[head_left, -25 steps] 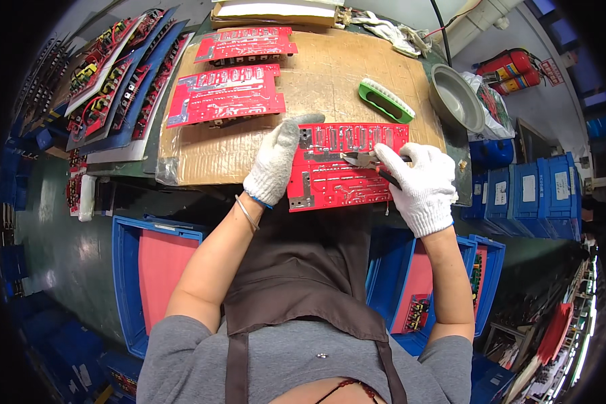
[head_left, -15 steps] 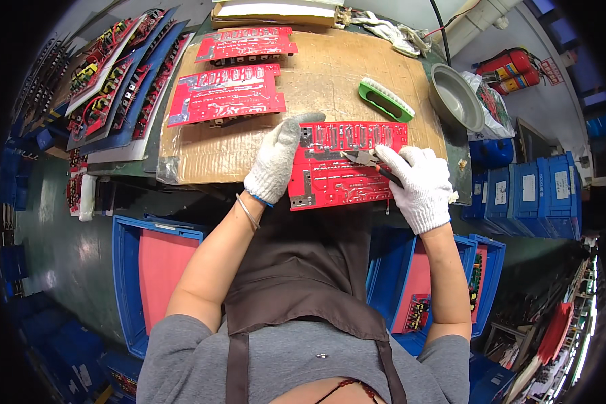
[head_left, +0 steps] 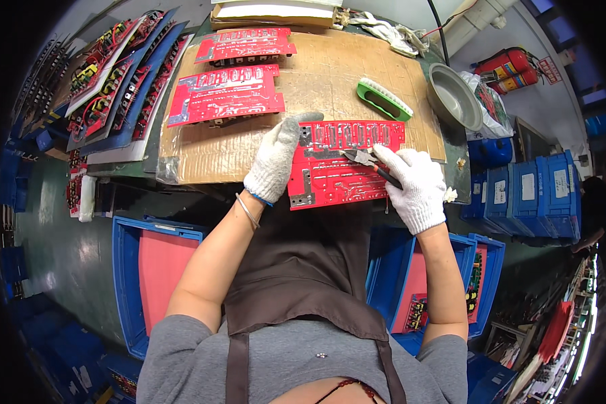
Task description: Clip excess leads or components from printed circuit boards using pliers at a workbench.
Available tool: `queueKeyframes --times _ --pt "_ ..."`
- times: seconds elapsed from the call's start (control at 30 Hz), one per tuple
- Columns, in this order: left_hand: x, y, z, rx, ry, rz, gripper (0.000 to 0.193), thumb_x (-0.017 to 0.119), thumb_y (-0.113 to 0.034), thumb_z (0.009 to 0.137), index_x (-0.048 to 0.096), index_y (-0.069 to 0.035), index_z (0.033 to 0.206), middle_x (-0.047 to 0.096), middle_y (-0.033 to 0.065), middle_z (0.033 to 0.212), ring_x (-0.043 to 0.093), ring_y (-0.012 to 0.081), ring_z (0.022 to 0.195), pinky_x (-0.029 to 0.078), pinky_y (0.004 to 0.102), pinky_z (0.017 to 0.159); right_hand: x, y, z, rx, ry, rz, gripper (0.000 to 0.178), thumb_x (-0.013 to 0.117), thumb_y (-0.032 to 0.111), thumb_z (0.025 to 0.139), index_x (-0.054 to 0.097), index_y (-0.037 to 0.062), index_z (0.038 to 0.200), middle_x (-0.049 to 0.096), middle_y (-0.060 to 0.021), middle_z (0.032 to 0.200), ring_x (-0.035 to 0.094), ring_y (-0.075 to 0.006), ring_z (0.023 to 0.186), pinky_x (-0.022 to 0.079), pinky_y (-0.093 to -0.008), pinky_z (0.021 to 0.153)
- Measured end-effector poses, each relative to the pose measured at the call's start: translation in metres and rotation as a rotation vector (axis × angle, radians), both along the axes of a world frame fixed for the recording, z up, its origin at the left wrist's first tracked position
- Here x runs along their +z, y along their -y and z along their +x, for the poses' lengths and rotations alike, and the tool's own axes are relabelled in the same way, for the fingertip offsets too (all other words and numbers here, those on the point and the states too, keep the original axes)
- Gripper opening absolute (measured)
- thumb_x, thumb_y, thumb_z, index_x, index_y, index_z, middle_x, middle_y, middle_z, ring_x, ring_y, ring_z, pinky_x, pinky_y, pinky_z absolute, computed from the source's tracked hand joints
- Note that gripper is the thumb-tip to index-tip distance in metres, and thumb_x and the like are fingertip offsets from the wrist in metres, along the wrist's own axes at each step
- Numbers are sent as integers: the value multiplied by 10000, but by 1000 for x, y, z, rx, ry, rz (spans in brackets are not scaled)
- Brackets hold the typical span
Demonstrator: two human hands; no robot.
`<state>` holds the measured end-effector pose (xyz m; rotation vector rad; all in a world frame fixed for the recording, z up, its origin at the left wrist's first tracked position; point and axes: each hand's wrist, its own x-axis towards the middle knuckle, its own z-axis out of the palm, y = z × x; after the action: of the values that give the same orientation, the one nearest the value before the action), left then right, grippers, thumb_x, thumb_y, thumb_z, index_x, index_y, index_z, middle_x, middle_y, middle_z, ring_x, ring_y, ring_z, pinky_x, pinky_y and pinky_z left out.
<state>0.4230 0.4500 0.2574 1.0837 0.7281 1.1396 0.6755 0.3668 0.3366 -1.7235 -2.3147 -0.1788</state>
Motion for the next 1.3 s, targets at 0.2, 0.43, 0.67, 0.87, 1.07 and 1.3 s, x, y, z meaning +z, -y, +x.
queueKeyframes --times 0.2,0.43,0.67,0.87,1.07,1.3 --pt "5 4 2 0 19 -20 593 433 -470 1111 625 38 1349 698 126 1255 663 163 1111 526 330 1009 -5 11 15 -103 -398 -87 595 667 -66 749 675 109 1317 666 -114 1032 649 -274 989 520 -342 895" --pt "-7 -3 -2 60 -106 59 509 382 -393 1134 646 -11 1343 680 122 1291 630 197 1162 484 351 1048 -34 102 73 -512 -512 88 532 661 -41 767 690 87 1282 671 -105 999 660 -246 908 523 -324 851" --pt "-4 -1 5 -2 105 -107 639 418 -494 1107 536 54 1415 651 167 1305 661 228 1145 549 393 1016 -19 143 116 -897 -72 -57 497 698 133 818 676 233 1305 641 -96 993 654 -289 943 534 -407 838" --pt "-1 1 0 28 20 -71 595 409 -469 1115 573 29 1396 661 148 1291 646 196 1149 528 368 1023 -20 112 103 -991 352 -226 549 764 264 817 628 346 1342 629 -90 1063 637 -332 1008 536 -486 823" --pt "6 3 7 22 0 -50 617 461 -492 1098 616 52 1344 674 142 1283 640 178 1135 507 339 1027 -10 105 99 -1210 366 -316 718 797 254 786 543 362 1449 592 -120 1190 590 -342 1136 490 -498 941" --pt "12 4 3 28 5 -54 622 458 -498 1097 616 50 1347 684 134 1258 657 165 1105 529 328 997 5 94 86 -1250 235 -291 705 789 232 791 526 299 1441 609 -153 1226 594 -363 1171 494 -504 966"
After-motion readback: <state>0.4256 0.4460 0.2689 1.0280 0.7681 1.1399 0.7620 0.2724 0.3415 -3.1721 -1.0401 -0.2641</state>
